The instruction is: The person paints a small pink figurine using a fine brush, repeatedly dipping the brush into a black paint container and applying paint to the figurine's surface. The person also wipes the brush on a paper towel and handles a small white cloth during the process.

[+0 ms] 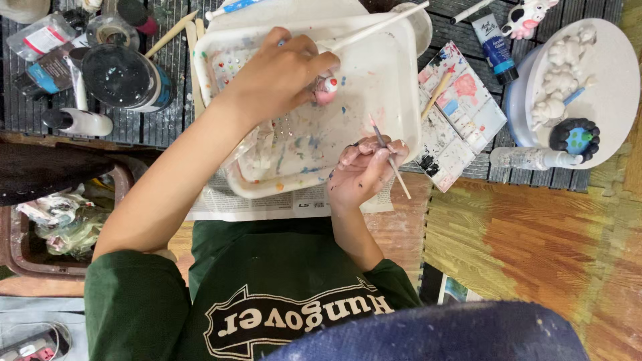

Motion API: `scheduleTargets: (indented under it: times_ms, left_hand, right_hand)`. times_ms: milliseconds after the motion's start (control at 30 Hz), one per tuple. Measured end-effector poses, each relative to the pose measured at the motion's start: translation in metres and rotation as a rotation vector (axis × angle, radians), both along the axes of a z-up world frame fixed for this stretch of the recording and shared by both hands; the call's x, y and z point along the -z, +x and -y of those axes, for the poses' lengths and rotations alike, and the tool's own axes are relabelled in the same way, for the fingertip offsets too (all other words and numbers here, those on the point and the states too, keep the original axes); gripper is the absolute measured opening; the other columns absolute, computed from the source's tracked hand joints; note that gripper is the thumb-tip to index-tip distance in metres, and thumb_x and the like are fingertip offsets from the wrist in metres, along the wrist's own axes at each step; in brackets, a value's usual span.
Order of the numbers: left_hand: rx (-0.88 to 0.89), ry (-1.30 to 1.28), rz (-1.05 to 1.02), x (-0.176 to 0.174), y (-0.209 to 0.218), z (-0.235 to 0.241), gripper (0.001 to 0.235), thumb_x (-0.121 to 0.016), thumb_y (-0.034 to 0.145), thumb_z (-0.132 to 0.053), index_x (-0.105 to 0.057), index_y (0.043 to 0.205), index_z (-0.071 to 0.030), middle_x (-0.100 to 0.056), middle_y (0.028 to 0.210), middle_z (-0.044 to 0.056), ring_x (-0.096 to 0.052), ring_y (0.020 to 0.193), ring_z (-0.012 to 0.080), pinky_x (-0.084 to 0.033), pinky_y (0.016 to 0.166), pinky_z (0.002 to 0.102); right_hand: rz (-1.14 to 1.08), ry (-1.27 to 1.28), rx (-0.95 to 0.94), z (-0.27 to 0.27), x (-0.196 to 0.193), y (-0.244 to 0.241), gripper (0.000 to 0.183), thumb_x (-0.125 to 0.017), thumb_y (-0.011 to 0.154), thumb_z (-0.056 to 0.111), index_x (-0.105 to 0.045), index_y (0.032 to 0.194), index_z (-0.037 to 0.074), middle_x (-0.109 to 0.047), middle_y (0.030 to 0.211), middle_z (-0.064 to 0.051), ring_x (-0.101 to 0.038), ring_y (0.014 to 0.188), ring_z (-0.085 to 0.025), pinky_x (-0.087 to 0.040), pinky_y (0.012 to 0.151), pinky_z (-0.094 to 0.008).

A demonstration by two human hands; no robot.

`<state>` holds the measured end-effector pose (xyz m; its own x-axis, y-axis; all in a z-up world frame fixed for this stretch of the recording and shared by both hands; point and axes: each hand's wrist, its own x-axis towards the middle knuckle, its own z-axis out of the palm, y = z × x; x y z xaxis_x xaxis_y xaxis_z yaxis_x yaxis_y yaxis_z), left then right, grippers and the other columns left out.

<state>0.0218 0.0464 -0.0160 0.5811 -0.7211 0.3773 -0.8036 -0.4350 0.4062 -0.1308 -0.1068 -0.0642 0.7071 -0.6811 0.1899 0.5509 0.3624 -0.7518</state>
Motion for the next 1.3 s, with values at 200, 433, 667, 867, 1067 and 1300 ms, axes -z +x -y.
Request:
scheduleTargets:
  times_ms: [200,433,667,867,1067,1300]
  left_hand:
    - [-0.184,0.012,0.246,-0.009,-0.015,-0.008,0.056,-0.08,0.087,-0.003,-0.06,0.139,-0.01,-0.072,0.124,0.006,-0.061,0.128,0.0226,-0.034,0.113,0.042]
    - [-0.319,-0.221,0.087,-0.017,-0.077,-0.06,0.042,-0.085,0.091,-0.007,-0.068,0.128,-0.008,-0.071,0.122,0.007,-0.064,0.123,0.0256,-0.039,0.108,0.044]
    - [-0.484,-0.262,0.108,0.0,-0.15,-0.095,0.026,-0.081,0.095,0.001,-0.072,0.117,-0.009,-0.077,0.114,0.004,-0.073,0.108,0.0226,-0.049,0.103,0.038]
    - [-0.679,-0.304,0.093,-0.003,-0.159,-0.133,0.016,-0.085,0.096,-0.006,-0.076,0.108,-0.009,-0.074,0.113,0.006,-0.068,0.104,0.0254,-0.046,0.099,0.037]
    - [-0.712,-0.338,-0.02,0.0,-0.153,-0.131,0.014,-0.061,0.116,0.001,-0.068,0.106,-0.004,-0.075,0.109,0.005,-0.069,0.105,0.0225,-0.041,0.104,0.035]
    - [-0.684,-0.105,0.047,-0.002,-0.096,-0.168,0.022,-0.05,0.107,0.007,-0.064,0.118,-0.005,-0.07,0.13,0.01,-0.06,0.124,0.0266,-0.038,0.111,0.038]
  right_hand:
    - [0.007,-0.031,-0.036,0.001,-0.002,-0.002,0.016,-0.052,0.114,0.021,-0.043,0.121,0.01,-0.056,0.096,-0.005,-0.053,0.074,-0.008,-0.045,0.054,-0.023]
    - [0.02,-0.045,-0.058,0.001,0.002,-0.003,0.016,-0.049,0.116,0.021,-0.043,0.125,0.01,-0.055,0.1,-0.005,-0.049,0.07,-0.007,-0.044,0.056,-0.023]
    - [-0.003,-0.037,-0.064,0.002,0.007,-0.005,0.021,-0.05,0.114,0.026,-0.045,0.127,0.01,-0.056,0.091,-0.004,-0.049,0.067,-0.008,-0.044,0.054,-0.022]
    - [0.03,-0.06,-0.146,0.003,0.015,-0.003,0.013,-0.052,0.114,0.017,-0.049,0.121,0.008,-0.058,0.088,-0.005,-0.053,0.07,-0.009,-0.045,0.053,-0.023]
    - [0.031,-0.226,-0.31,0.008,0.02,0.001,0.003,-0.052,0.111,0.005,-0.051,0.114,0.004,-0.058,0.087,-0.008,-0.056,0.065,-0.011,-0.048,0.051,-0.025]
    - [-0.044,-0.159,-0.364,0.005,0.004,-0.003,0.011,-0.051,0.109,0.001,-0.048,0.118,0.004,-0.057,0.088,-0.007,-0.054,0.07,-0.014,-0.046,0.057,-0.028]
